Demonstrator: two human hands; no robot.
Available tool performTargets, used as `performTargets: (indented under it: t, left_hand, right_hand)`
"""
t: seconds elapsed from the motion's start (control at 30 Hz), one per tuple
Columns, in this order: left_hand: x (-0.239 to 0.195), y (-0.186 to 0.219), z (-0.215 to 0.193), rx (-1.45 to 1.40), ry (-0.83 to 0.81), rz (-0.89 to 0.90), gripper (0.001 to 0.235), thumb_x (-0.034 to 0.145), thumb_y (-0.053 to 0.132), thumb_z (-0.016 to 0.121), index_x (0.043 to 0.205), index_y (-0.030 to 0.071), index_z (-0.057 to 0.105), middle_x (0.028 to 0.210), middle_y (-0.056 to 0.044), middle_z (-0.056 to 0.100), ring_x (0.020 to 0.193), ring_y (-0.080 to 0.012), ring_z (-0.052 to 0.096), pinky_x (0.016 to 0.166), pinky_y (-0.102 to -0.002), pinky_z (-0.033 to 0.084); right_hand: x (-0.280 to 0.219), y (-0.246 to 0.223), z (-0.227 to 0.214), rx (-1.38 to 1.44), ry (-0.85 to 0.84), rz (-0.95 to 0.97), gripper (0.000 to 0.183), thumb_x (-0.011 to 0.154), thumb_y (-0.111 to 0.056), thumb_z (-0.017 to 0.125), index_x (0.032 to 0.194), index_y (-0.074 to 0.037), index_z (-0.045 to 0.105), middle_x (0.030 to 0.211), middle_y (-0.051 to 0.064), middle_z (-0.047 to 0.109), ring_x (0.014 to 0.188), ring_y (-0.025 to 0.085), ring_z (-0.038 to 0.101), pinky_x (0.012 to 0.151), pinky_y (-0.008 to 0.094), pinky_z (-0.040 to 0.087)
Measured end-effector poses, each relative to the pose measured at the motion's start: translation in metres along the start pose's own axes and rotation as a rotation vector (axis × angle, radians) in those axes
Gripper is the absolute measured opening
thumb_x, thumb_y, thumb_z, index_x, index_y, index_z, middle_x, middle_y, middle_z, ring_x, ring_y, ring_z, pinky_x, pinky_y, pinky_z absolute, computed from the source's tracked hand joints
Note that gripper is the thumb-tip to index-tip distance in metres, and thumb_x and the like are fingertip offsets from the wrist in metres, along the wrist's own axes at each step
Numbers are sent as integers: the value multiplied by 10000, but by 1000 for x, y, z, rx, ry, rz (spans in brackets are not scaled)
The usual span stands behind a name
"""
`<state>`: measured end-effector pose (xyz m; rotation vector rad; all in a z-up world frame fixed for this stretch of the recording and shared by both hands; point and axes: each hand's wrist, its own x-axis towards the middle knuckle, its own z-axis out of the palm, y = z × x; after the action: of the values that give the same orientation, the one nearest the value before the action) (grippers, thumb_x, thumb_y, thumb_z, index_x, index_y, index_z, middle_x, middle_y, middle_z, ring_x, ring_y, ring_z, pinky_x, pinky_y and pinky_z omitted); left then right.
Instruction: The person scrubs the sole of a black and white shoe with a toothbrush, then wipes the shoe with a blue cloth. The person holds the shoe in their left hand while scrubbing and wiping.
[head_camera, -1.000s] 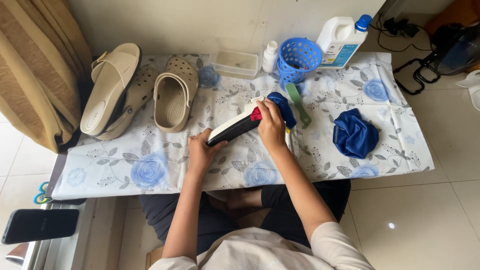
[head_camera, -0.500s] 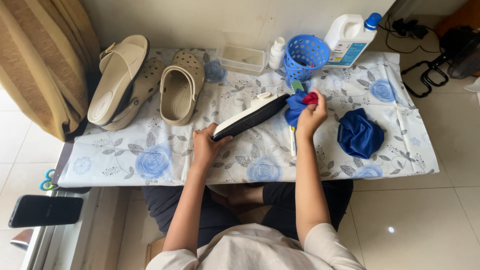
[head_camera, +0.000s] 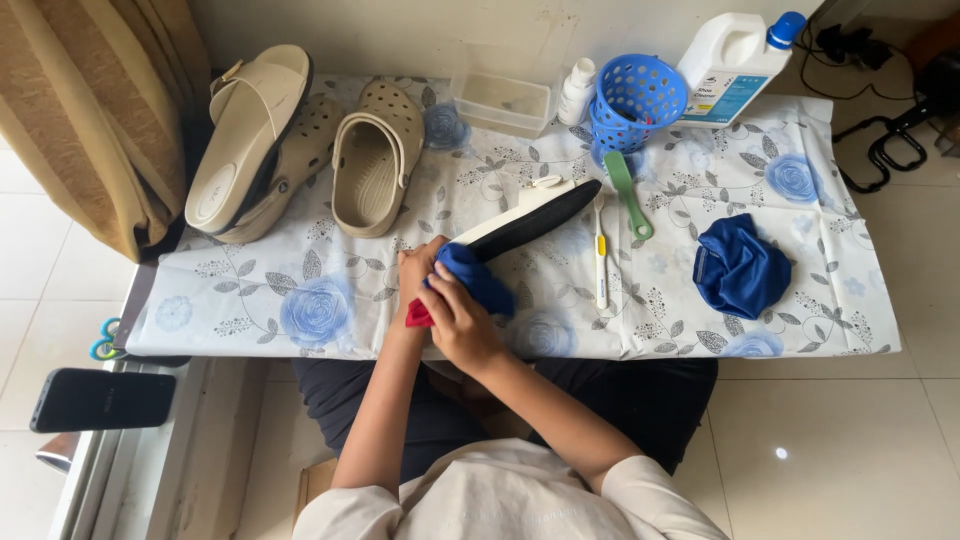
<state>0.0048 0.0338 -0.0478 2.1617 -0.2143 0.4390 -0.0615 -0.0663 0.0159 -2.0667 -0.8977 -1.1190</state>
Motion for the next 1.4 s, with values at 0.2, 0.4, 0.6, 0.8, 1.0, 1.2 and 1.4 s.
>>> performTargets:
  t: [0.2, 0.4, 0.6, 0.8, 1.0, 1.2, 1.4]
  left_hand:
    - [2, 45, -19, -12, 4, -74, 336, 618, 373, 778, 754, 169, 548, 529, -33, 546, 589, -217, 548, 721, -269, 299]
    - [3, 79, -33, 182, -19, -139, 430, 570, 347, 810, 923, 223, 597, 719, -1, 662, 755, -214, 621, 869, -370, 323]
    - [39, 134, -13, 365, -11, -1, 675, 551, 412, 812, 1117, 145, 559, 897, -58, 653, 962, -281, 571, 964, -569, 252]
    - [91, 148, 57, 617, -70, 159, 652, 531, 465, 789, 1082, 193, 571, 1116, -46, 493, 1062, -280, 443, 949, -538, 272]
    - [126, 126, 115, 697, -195, 255, 421, 537, 366, 799, 906, 202, 676, 866, -26, 643, 930, -279, 569, 981, -640, 157]
    - [89, 167, 69, 524, -106, 415, 286, 622, 272, 772, 873, 186, 665, 810, 21, 663, 880, -195, 602, 1002, -630, 147]
    - [59, 171, 37, 127, 160, 639, 242, 616, 218, 776, 795, 192, 616, 738, 67, 619, 743, -128, 574, 943, -502, 281]
  right_hand:
    - [-1, 16, -47, 622, 294, 754, 190, 907, -47, 409, 909, -34, 599, 837, 99, 614, 856, 200, 588, 820, 329, 449]
    - [-8, 89, -103, 771, 763, 1496, 167, 839, -283, 540, 883, -124, 562, 693, 150, 622, 661, 213, 650, 599, 259, 510]
    - [-32, 121, -97, 687, 567, 1453, 383, 762, -51, 631, 1132, -87, 539, 1030, 57, 583, 951, 151, 542, 863, 300, 435]
    - [-7, 102, -110, -69, 383, 901, 474, 841, 8, 531, 1292, -107, 442, 1113, 231, 565, 1041, 359, 543, 877, 419, 438]
    - [-28, 154, -123, -253, 278, 807, 371, 737, 35, 569, 999, -210, 664, 901, 22, 550, 889, 250, 577, 813, 370, 460]
    - [18, 133, -129, -278, 463, 323, 358, 796, 90, 494, 1019, -113, 687, 1043, 122, 600, 931, 300, 607, 757, 384, 512]
    - [24, 134, -125, -274, 532, 237, 388, 779, 81, 428, 990, -93, 703, 975, 112, 630, 856, 279, 630, 717, 353, 530]
